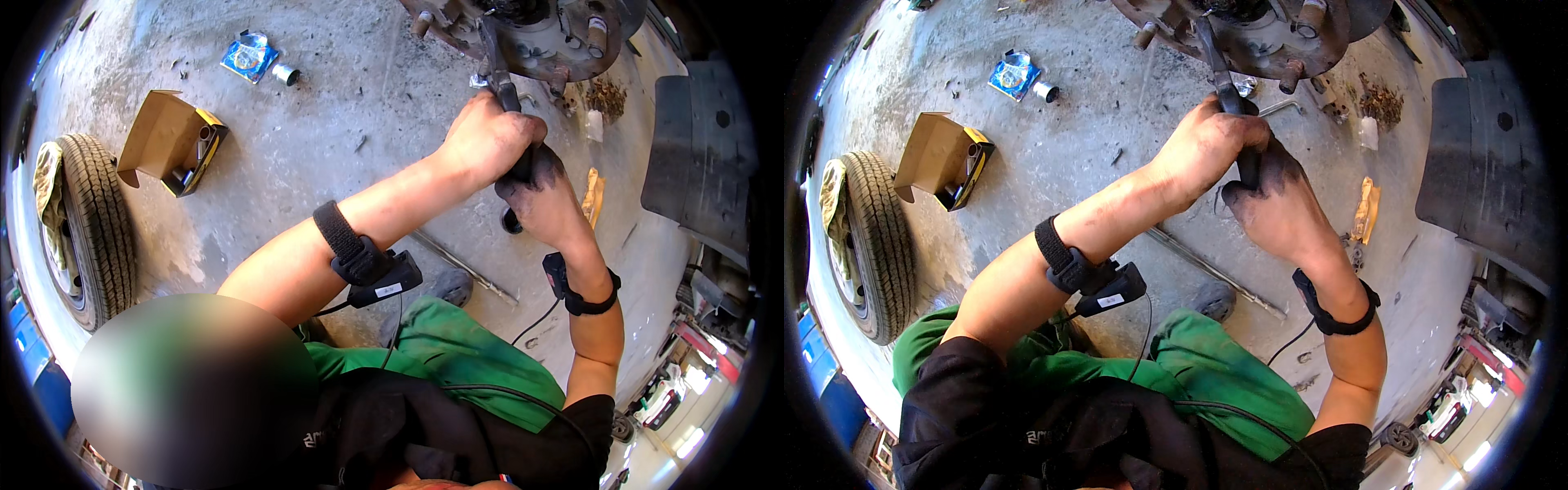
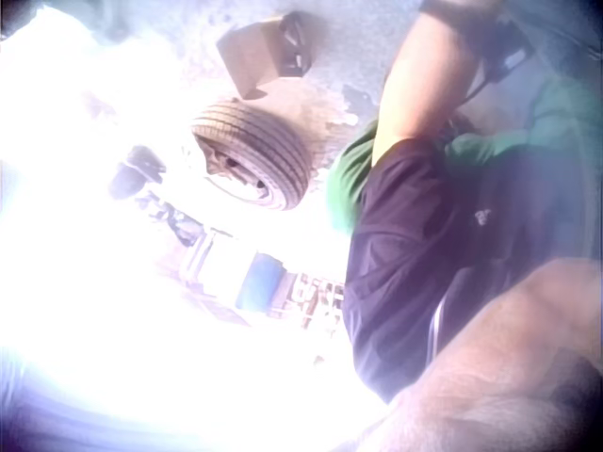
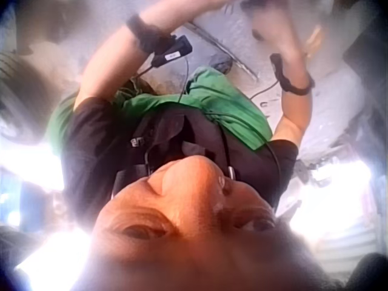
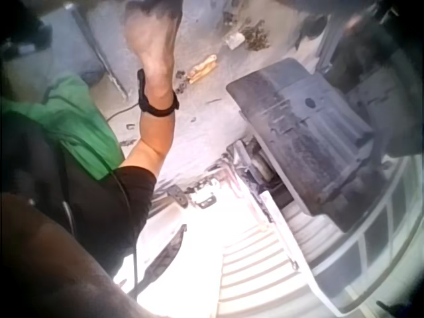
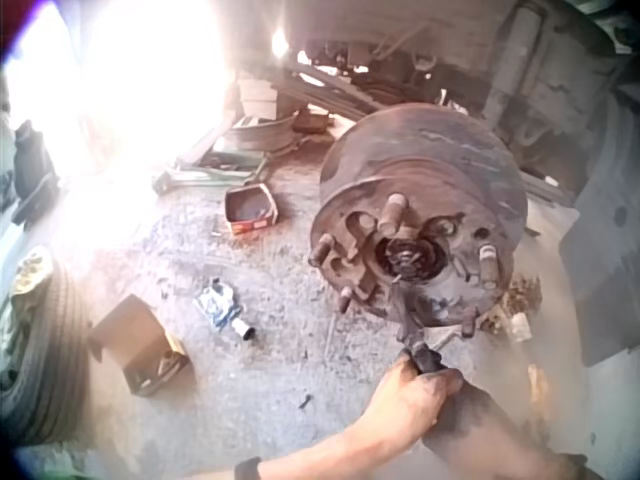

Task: The person works on a brake assembly using pliers to manipulate components.

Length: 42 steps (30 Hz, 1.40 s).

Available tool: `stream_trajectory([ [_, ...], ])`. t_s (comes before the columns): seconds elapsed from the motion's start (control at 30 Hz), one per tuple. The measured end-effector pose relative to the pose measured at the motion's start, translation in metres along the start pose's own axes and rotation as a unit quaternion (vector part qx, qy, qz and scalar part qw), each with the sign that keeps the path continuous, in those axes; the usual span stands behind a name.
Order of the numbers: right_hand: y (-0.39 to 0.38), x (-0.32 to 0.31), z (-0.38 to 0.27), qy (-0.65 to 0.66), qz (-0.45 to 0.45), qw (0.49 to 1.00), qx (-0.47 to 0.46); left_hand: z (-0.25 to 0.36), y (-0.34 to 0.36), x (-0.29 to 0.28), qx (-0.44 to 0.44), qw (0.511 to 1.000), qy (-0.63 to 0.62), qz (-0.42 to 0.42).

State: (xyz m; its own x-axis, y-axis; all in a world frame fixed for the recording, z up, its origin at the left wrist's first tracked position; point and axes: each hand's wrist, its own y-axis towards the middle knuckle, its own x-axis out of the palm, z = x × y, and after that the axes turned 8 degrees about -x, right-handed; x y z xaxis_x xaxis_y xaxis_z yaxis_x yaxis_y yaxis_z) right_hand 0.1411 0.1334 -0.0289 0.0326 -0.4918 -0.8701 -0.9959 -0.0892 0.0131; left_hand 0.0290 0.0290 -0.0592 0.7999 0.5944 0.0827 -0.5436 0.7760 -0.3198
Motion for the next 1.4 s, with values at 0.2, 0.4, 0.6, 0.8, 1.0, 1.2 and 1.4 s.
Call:
stream_trajectory([
  [0.2,0.010,-0.007,-0.009,0.058,0.060,0.995,0.053,-0.005,0.014,-0.002,-0.025,0.995,-0.085,-0.034],
  [0.4,0.007,-0.006,-0.007,-0.030,0.025,0.994,0.100,-0.005,0.017,0.004,-0.003,0.998,-0.057,-0.016],
  [0.6,0.011,-0.014,-0.019,-0.071,0.012,0.991,0.112,-0.007,0.018,0.011,0.032,0.999,0.007,0.043],
  [0.8,0.008,-0.012,-0.015,0.040,0.087,0.982,0.161,0.007,0.009,0.007,-0.042,0.983,-0.180,-0.006],
  [1.0,0.018,-0.021,-0.025,0.181,0.125,0.948,0.230,-0.004,0.015,0.003,-0.100,0.862,-0.467,-0.172],
  [1.2,0.005,-0.016,-0.014,-0.192,-0.021,0.979,0.059,-0.008,0.017,0.011,-0.072,0.811,-0.526,-0.247],
  [1.4,0.026,-0.045,-0.038,-0.086,-0.065,0.986,0.129,0.020,0.010,0.034,-0.100,0.826,-0.554,-0.030],
])
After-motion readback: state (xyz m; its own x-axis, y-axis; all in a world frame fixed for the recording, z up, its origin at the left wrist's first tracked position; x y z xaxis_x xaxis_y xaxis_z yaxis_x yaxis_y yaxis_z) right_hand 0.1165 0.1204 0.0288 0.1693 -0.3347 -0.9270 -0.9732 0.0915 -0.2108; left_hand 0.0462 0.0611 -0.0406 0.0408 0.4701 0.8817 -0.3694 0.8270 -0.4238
